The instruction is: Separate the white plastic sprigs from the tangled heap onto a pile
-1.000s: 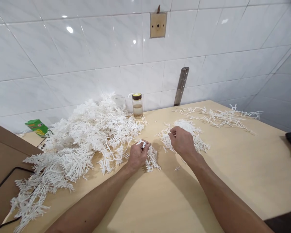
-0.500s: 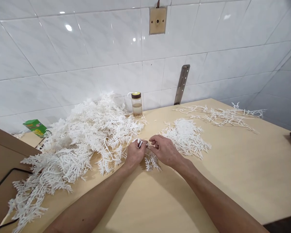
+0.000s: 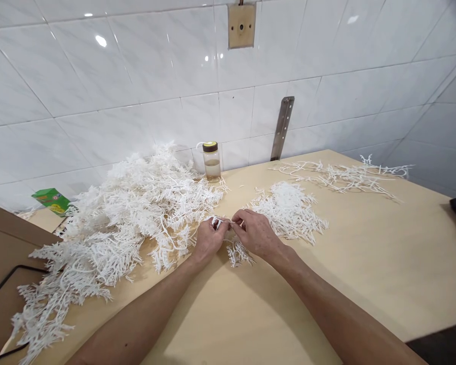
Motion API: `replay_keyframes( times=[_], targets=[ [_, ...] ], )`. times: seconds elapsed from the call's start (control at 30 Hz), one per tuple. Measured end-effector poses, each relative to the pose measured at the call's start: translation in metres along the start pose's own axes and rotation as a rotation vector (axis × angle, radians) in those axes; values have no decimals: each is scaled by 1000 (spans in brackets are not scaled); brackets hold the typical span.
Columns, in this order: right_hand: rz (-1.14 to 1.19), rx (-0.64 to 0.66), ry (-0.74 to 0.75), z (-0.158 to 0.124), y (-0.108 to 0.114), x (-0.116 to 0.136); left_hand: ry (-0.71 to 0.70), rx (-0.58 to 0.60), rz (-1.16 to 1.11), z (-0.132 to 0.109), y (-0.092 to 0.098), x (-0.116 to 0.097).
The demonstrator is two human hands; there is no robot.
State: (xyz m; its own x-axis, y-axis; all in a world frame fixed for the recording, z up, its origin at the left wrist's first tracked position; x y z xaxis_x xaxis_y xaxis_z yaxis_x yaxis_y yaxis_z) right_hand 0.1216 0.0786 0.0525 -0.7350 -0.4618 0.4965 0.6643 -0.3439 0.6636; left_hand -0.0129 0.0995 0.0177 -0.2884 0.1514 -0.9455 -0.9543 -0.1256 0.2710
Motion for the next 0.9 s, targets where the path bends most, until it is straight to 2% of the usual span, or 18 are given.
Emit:
replay_keyframes(
  times=[0.1, 0.2, 0.43, 0.67, 0.73, 0.87, 0.9],
  targets=[
    [-42, -10, 38, 0, 2, 4, -24, 12, 71, -1, -2, -4],
    [-93, 39, 61, -1, -4, 6, -35, 1, 139, -4, -2, -7],
    [-78, 81, -96, -2, -12, -5, -81, -11, 166, -5, -1, -9],
    [-138, 93, -220, 0, -15, 2, -54, -14, 176, -1, -4, 0],
    [-121, 87, -305, 1, -13, -8, -100, -11, 194, -2, -2, -4],
    [-2, 56, -594, -4, 3, -56, -186, -50, 219, -1, 7, -12],
    [31, -11, -612, -2, 14, -67, -178, -63, 198, 1, 10, -10]
  ],
)
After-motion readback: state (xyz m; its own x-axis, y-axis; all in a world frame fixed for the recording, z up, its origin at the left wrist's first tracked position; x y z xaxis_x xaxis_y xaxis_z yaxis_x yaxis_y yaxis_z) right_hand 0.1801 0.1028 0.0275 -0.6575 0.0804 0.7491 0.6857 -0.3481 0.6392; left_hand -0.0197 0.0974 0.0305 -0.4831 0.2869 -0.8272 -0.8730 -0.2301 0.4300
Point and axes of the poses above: each hand's wrist, its own z-axis towards the middle knuckle, its own y-axis out of the back of the hand, x = y × z, the point moved 9 cm from there along z, towards the middle knuckle, and after that the axes turned 6 degrees about -x, right-handed, at the moved point
